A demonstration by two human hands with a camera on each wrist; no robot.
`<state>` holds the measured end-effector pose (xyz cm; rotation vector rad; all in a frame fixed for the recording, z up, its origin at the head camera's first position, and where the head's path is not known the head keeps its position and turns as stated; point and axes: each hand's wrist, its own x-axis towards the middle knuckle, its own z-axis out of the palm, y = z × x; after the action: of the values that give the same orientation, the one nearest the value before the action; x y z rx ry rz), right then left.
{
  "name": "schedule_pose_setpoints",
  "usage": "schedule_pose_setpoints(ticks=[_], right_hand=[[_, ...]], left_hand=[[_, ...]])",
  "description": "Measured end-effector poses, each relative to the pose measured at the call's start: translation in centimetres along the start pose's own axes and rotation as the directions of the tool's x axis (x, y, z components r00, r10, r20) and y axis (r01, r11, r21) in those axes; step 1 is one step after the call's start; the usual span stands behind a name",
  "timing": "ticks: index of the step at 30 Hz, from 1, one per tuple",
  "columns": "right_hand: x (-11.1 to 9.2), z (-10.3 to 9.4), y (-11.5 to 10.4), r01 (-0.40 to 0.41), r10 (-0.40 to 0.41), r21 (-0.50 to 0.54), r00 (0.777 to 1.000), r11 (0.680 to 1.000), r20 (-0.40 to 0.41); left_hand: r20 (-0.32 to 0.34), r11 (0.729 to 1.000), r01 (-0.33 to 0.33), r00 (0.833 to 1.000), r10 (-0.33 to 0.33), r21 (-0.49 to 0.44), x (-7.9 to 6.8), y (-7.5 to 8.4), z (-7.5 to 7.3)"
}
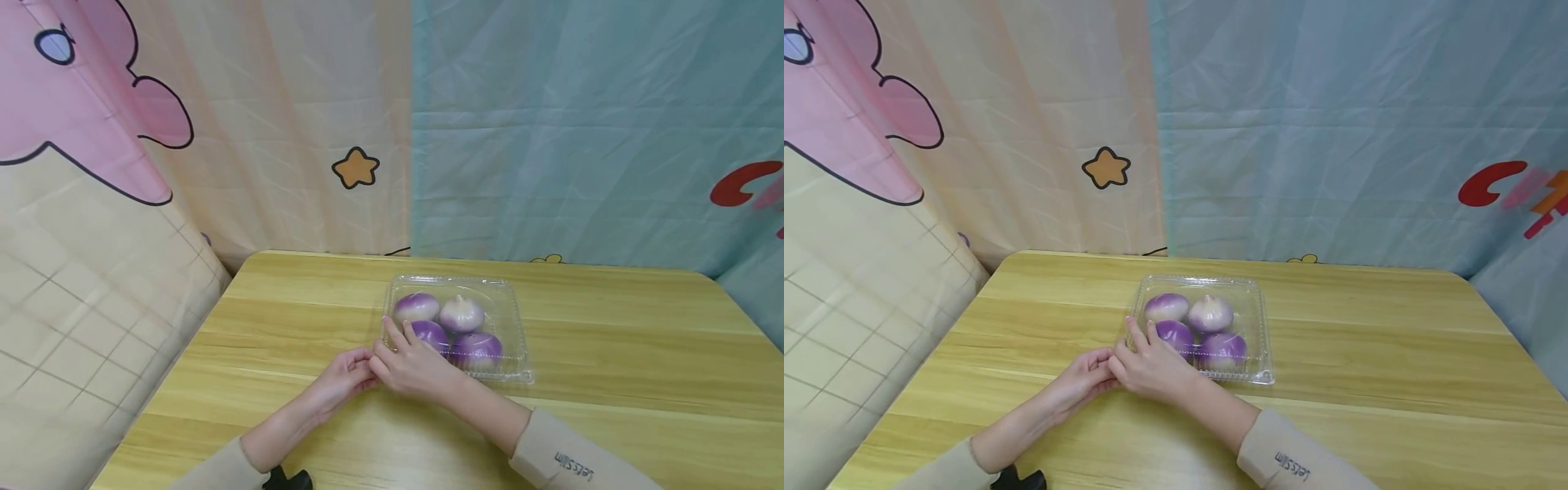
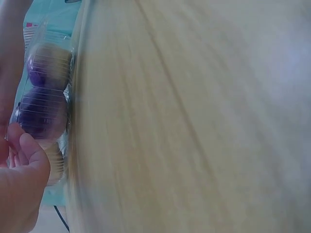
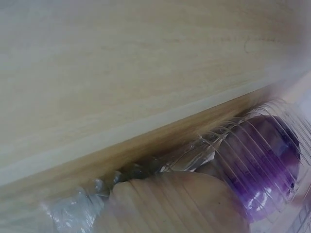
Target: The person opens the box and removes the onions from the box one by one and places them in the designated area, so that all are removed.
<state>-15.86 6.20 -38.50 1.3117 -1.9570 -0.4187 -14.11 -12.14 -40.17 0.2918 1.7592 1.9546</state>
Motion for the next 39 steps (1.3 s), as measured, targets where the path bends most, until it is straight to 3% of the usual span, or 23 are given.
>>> schedule_pose_setpoints(ticks=[10, 25, 28, 31, 34, 39], right_hand=[[0.1, -0.4, 0.2, -0.026, 0.027, 0.066, 1.000, 0.997, -0.004], [0.3, -0.6, 0.3, -0.062, 0.063, 0.090, 0.998, 0.994, -0.007], [0.3, -0.7, 0.3, -0.093, 0.096, 0.136, 0.995, 0.986, -0.016], [0.4, -1.2, 0.7, -0.157, 0.164, 0.270, 0.986, 0.950, -0.003], [0.1, -2.2, 1.8, -0.237, 0.236, 0.403, 0.970, 0.884, 0.053], [-2.9, -3.6, 4.2, -0.340, 0.316, 0.504, 0.939, 0.794, 0.136]], left_hand=[[0.013, 1.000, -0.002, 1.000, 0.002, 0.008, 0.1, 0.1, 0.0], [-0.055, 0.998, 0.048, 0.997, -0.045, 0.047, 0.0, 0.8, -0.4], [-0.057, 0.996, 0.060, 0.997, -0.056, 0.064, 0.0, 1.1, -0.3], [-0.053, 0.995, 0.071, 0.996, -0.067, 0.065, 0.0, 1.2, -0.3], [-0.054, 0.995, 0.086, 0.995, -0.083, 0.060, -0.1, 1.5, -0.4], [-0.087, 0.990, 0.133, 0.988, -0.129, 0.051, -0.5, 1.7, -0.4]])
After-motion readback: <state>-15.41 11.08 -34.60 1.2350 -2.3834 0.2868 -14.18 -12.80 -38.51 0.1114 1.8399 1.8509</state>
